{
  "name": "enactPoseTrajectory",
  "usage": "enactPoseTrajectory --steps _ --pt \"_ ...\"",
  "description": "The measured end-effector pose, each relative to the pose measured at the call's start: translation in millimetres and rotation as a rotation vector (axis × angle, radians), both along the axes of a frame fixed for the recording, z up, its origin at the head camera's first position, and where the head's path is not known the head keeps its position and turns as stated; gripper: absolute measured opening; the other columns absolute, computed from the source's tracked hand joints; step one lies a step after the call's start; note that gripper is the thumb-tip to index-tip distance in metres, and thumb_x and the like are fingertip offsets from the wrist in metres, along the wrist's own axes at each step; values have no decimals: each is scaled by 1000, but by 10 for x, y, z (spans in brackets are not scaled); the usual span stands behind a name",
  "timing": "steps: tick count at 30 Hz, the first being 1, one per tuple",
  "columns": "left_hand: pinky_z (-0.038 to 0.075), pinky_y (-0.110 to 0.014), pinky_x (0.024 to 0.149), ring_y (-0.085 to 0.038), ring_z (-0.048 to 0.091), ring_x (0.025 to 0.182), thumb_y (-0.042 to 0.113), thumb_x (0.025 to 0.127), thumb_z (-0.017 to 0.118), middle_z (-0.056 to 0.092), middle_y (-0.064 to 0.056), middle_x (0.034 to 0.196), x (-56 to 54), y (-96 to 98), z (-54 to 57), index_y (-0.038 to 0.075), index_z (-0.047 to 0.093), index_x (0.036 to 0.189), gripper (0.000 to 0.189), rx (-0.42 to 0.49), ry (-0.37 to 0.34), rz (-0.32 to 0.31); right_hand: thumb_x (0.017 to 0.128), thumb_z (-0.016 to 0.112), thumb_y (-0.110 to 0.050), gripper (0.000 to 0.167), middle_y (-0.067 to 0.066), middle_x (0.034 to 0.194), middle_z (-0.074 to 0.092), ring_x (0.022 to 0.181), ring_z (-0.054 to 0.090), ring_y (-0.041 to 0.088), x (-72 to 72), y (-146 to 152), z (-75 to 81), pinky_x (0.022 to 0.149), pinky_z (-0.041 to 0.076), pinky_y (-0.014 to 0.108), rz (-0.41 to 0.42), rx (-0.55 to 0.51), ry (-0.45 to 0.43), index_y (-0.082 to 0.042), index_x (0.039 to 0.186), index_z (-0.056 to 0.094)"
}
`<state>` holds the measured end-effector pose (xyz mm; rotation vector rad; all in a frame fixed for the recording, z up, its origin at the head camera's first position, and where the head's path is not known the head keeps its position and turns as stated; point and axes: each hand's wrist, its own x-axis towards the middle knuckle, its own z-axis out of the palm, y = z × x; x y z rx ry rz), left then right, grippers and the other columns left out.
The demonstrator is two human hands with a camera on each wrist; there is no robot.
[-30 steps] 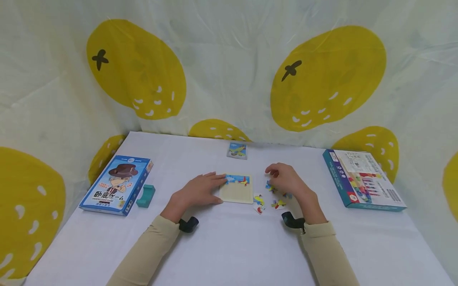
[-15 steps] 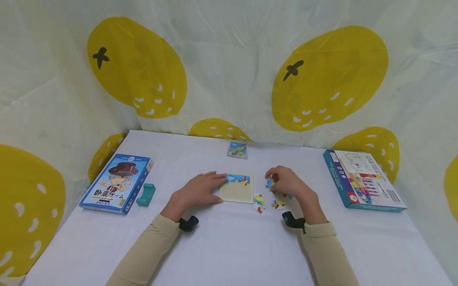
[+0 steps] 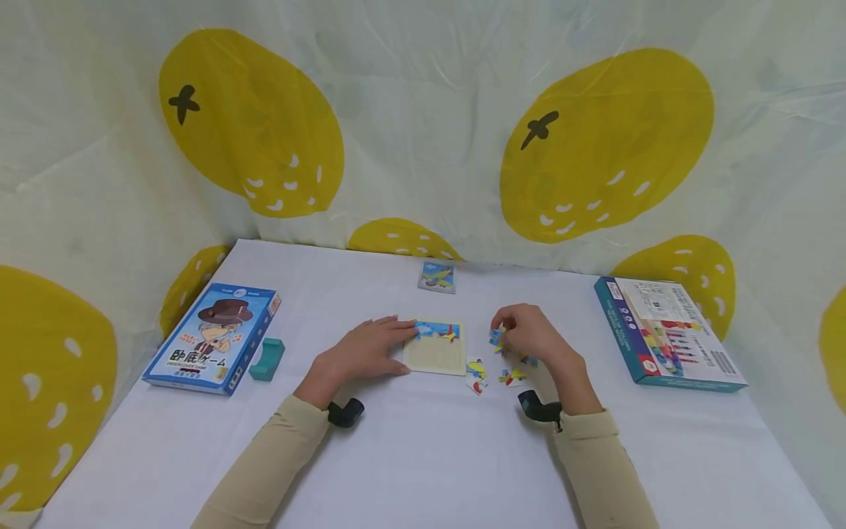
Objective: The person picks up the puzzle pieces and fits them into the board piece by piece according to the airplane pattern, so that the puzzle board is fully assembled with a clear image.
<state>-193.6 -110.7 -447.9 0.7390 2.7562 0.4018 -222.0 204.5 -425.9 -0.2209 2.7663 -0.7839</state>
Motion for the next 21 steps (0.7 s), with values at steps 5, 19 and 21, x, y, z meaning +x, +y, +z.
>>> enactPoseTrajectory --steps 5,19,21 --pt "25 -55 121 -20 27 153 48 86 73 38 12 159 -7 0 -1 26 44 151 74 1 1 -3 90 62 -5 21 11 104 63 96 54 27 0 13 14 80 49 37 -4 -20 40 -12 105 74" --pt "26 -55 121 -20 27 153 47 86 73 39 12 159 -11 -2 -3 27 44 151 74 8 0 2 90 63 -6 18 7 93 64 88 54 23 -24 -92 -38 74 46 30 22 -127 60 -11 105 72" --pt "26 -55 121 -21 28 152 47 86 73 39 12 159 -14 -6 7 26 45 151 74 10 2 -4 90 62 -5 21 7 91 63 86 53 23 -18 -150 -46 71 45 30 40 -143 62 -12 107 72"
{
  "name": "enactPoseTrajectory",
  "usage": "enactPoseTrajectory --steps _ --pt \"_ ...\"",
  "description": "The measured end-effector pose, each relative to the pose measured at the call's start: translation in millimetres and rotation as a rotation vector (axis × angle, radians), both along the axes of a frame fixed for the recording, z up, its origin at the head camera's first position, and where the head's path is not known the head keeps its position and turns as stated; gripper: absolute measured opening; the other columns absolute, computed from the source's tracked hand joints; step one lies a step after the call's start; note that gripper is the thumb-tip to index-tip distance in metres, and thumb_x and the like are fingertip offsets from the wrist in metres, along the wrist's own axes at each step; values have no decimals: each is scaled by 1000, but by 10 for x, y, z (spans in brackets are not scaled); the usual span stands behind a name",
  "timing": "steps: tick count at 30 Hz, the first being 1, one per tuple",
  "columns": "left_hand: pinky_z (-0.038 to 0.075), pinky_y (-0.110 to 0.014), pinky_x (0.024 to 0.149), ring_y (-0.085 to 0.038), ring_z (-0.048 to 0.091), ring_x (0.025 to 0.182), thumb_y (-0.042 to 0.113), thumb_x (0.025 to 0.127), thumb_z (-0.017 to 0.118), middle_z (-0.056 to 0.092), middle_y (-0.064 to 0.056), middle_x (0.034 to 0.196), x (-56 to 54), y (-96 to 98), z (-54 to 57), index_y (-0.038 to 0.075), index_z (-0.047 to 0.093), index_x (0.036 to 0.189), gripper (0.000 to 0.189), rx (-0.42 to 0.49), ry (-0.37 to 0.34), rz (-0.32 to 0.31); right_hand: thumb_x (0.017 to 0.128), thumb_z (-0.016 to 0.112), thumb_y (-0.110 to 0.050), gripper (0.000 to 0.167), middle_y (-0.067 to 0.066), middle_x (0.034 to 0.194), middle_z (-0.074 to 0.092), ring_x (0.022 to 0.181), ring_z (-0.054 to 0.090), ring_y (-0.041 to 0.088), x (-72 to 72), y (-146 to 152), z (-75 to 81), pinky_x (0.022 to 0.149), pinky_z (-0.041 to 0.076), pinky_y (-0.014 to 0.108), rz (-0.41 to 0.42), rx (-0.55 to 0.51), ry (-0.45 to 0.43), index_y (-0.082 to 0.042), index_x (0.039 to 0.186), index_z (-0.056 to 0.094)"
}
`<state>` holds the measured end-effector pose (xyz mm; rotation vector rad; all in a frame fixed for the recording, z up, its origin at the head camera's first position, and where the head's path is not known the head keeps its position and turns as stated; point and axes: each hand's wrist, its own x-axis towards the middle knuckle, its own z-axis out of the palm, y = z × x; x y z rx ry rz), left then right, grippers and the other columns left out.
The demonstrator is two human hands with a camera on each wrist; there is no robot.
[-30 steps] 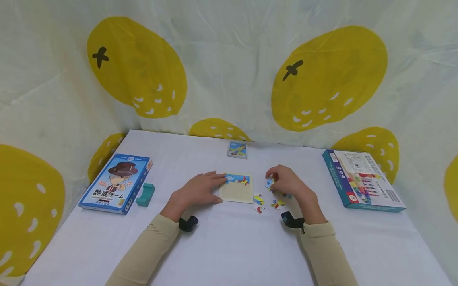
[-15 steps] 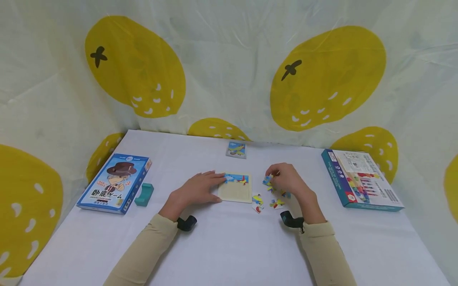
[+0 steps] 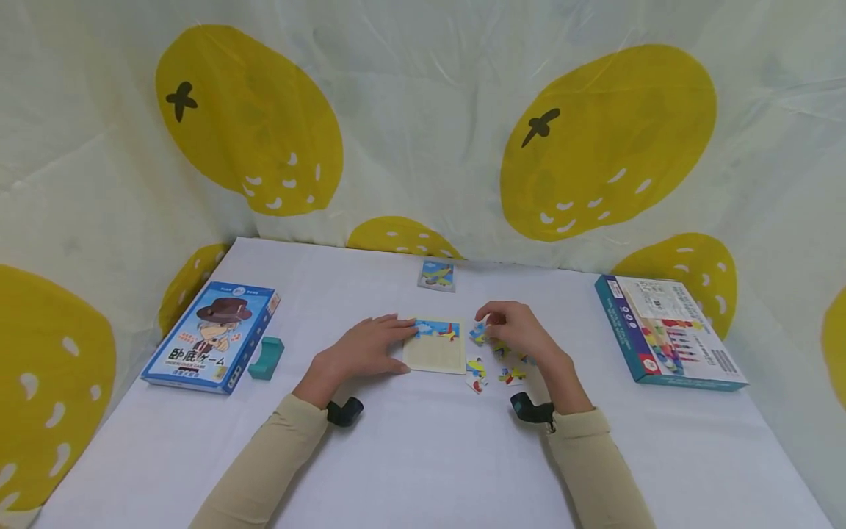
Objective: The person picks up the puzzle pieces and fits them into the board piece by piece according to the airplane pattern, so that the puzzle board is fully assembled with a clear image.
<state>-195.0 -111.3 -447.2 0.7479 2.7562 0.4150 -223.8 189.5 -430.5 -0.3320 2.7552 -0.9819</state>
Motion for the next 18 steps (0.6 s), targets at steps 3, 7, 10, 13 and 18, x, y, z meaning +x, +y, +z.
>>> enactPoseTrajectory --steps 3,7,10,13,18 --pt "27 -55 121 -23 29 152 46 86 74 40 10 158 2 -2 13 24 46 150 73 9 3 -6 90 62 -5 20 7 89 64 81 56 21 13 -91 -11 67 46 29 22 -25 -17 -12 105 72" --pt "27 -55 121 -23 29 152 46 86 74 40 9 159 -1 -3 33 24 46 150 73 8 0 -6 91 64 -6 14 8 88 68 72 66 18 22 -215 -34 67 53 27 2 -106 -84 -9 103 71" --pt "26 -55 121 -22 29 152 47 86 73 39 10 159 -3 -2 34 25 45 151 74 0 -8 -3 91 66 -5 9 10 85 69 67 69 18 35 -300 -53 67 57 27 -16 -180 -119 -5 99 69" --pt "26 -56 121 -22 29 152 47 86 73 39 10 159 -11 -1 27 25 45 151 74 7 -14 -1 90 69 -5 4 11 81 69 65 69 18 48 -386 -82 65 59 28 -24 -243 -132 -3 94 68" --pt "27 -56 120 -22 29 152 49 86 73 39 11 159 -35 0 -1 25 45 151 75 6 -11 -2 90 71 -5 4 11 77 70 60 69 17 85 -545 -149 59 59 28 -32 -295 -123 -3 91 68"
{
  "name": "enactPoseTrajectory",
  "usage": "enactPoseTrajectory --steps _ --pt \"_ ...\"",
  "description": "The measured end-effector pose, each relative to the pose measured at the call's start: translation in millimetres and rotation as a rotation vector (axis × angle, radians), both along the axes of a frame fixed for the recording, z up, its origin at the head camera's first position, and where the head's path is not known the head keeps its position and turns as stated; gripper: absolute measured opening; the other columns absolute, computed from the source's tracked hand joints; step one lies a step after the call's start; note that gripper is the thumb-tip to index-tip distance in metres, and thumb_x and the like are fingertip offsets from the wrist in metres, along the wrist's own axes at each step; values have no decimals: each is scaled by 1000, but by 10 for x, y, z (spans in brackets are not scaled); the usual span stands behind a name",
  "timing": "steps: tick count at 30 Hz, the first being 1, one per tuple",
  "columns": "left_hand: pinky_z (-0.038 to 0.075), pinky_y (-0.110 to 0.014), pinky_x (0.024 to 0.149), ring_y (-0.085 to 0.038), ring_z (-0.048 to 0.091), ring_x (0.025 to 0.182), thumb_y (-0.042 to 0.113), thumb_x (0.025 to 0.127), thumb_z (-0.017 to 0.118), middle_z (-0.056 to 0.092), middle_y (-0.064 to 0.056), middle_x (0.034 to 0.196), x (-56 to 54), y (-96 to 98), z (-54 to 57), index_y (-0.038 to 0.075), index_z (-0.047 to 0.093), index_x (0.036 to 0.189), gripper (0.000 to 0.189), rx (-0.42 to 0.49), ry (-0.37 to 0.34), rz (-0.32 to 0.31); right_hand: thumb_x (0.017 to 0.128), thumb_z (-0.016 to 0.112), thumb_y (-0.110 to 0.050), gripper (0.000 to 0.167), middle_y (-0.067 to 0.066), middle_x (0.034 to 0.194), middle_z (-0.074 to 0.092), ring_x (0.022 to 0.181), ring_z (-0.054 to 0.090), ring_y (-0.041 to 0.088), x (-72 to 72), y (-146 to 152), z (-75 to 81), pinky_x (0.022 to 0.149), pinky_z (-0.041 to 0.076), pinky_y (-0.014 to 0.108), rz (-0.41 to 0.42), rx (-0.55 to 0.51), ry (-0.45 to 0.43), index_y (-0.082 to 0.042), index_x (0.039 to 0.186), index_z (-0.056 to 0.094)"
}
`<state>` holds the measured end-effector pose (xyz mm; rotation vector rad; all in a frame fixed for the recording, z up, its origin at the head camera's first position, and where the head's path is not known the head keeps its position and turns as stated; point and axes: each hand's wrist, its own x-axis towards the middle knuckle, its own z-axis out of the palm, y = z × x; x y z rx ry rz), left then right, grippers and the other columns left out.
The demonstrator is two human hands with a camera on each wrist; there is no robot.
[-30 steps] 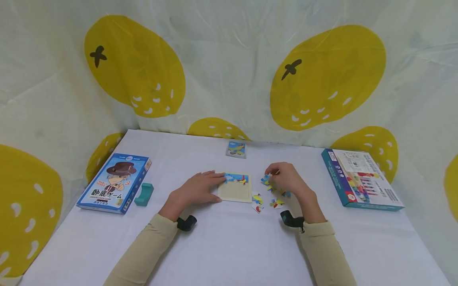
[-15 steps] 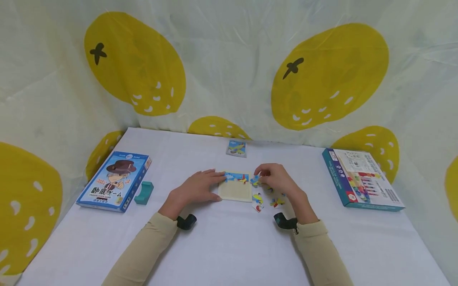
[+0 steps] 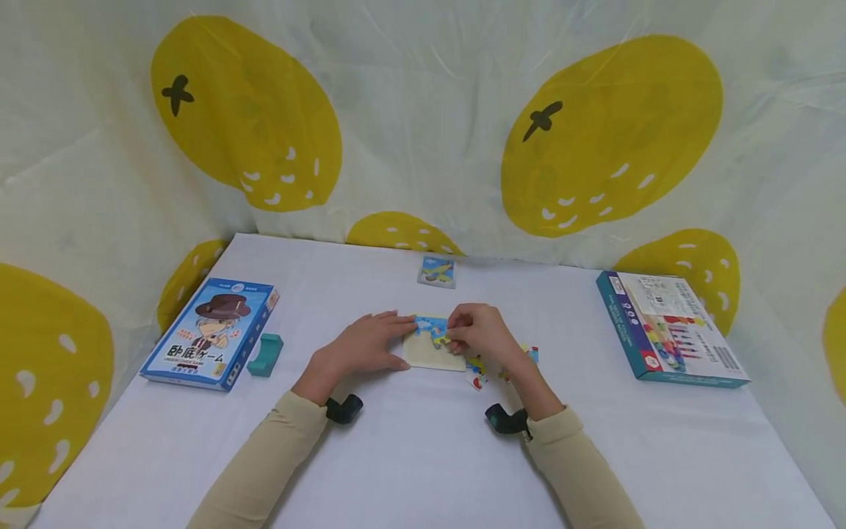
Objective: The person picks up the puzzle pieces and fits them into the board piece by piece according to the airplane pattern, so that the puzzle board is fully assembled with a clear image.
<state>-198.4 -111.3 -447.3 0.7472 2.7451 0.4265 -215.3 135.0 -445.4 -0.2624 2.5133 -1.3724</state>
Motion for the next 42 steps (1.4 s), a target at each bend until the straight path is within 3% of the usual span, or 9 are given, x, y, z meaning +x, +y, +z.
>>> enactPoseTrajectory --steps 15,22,29,36,42 --pt "27 -57 120 -23 30 151 48 86 74 39 11 159 -14 -11 -5 25 45 151 74 28 -3 -8 90 71 -8 5 7 72 72 59 70 15 103 -316 -101 61 57 24 -83 -68 -2 -5 86 69" --pt "25 -59 120 -23 29 152 47 86 73 38 10 159 0 11 10 24 44 151 75 22 -10 -2 90 69 -8 10 4 66 66 55 62 12 159 -428 -103 54 49 22 -144 26 69 -9 79 68" --pt "25 -61 119 -27 28 152 45 87 73 38 7 160 17 -10 19 23 43 151 74 32 -8 -28 89 67 -7 9 1 70 64 68 56 15 185 -525 -91 58 43 24 -85 200 174 -11 80 68" --pt "26 -61 119 -26 28 152 46 87 73 38 8 159 22 -12 8 23 44 151 73 28 9 -26 84 70 -4 6 1 70 61 67 53 15 166 -481 -85 61 42 26 -1 232 224 -10 84 69" --pt "26 -60 119 -25 28 152 47 87 72 38 9 159 27 -10 16 24 44 151 74 7 17 -23 83 75 -7 7 1 72 60 68 52 15 138 -452 -111 62 42 26 4 235 204 -9 88 69"
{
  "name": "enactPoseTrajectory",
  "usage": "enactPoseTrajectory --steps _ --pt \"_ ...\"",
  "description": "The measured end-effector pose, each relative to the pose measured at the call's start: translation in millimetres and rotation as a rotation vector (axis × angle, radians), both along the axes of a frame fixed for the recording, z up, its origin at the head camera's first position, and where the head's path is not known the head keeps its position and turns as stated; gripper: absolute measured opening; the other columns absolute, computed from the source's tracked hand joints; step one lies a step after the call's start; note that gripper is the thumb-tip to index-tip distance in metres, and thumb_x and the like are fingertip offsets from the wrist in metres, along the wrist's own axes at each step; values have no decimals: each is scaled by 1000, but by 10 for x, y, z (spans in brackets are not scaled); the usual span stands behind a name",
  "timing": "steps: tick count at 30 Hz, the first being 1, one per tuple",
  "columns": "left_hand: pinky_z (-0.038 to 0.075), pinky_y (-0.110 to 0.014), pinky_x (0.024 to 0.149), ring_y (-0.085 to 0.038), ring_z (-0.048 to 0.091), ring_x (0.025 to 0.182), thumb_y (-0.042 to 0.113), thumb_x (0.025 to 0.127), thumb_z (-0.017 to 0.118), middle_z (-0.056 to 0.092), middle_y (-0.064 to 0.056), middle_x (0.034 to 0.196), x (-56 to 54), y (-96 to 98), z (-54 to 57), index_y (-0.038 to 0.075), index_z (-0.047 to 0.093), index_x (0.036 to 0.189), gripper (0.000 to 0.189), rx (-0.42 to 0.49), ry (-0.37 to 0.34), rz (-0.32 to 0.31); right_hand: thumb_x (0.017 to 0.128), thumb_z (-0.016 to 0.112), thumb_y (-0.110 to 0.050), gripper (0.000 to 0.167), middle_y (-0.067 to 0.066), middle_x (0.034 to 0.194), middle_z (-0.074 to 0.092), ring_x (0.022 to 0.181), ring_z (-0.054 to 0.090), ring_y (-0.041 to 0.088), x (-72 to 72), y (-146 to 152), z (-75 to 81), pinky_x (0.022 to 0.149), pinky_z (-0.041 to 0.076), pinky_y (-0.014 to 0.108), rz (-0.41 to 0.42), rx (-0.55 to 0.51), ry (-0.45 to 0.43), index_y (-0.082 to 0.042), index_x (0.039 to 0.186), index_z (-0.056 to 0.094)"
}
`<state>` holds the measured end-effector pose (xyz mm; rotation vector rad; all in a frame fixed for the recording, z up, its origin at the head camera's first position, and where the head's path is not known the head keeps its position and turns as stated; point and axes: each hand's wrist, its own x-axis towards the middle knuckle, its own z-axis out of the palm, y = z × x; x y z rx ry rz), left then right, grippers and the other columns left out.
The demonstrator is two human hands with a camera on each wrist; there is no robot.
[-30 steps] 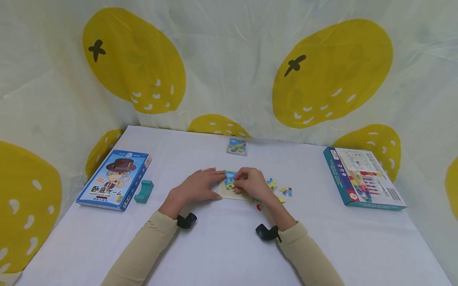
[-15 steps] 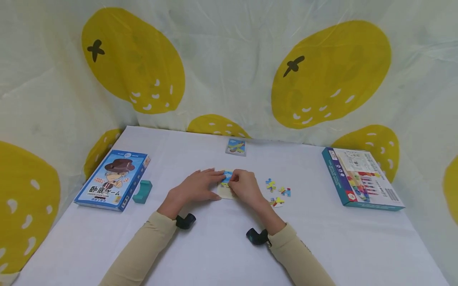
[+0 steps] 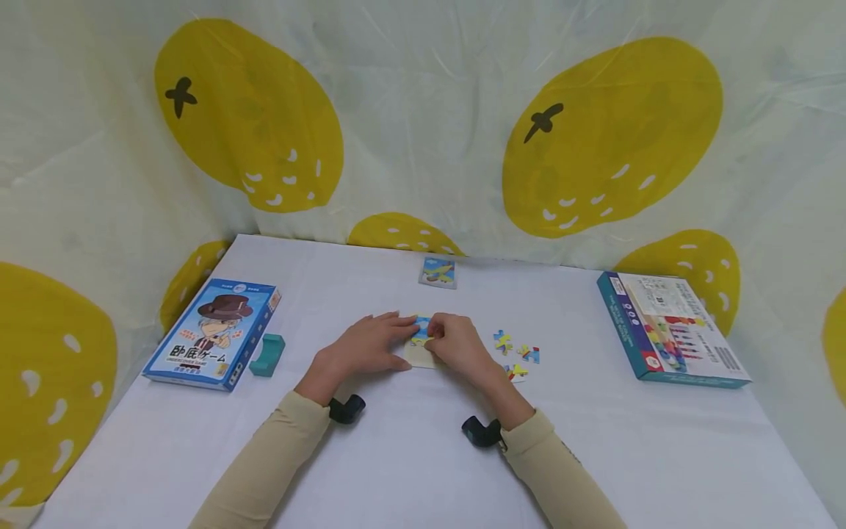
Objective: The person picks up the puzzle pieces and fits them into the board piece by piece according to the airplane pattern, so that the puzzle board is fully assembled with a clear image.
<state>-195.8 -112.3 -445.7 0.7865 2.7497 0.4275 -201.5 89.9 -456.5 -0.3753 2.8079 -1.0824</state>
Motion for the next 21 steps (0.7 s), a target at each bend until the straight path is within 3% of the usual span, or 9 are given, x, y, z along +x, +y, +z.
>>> enactPoseTrajectory --steps 14,21 --pt "29 -63 116 -30 30 151 43 88 73 37 3 160 27 26 75 20 45 149 71 -4 0 -28 85 77 -11 11 1 69 61 67 52 15 5 -7 -4 62 42 26 -28 5 9 -10 80 67" --pt "35 -59 114 -32 37 148 37 88 74 43 -1 157 61 48 115 17 51 146 65 -7 16 -42 83 80 -14 17 0 66 59 68 51 16 -1 1 -3 62 41 27 -37 12 25 -11 75 65"
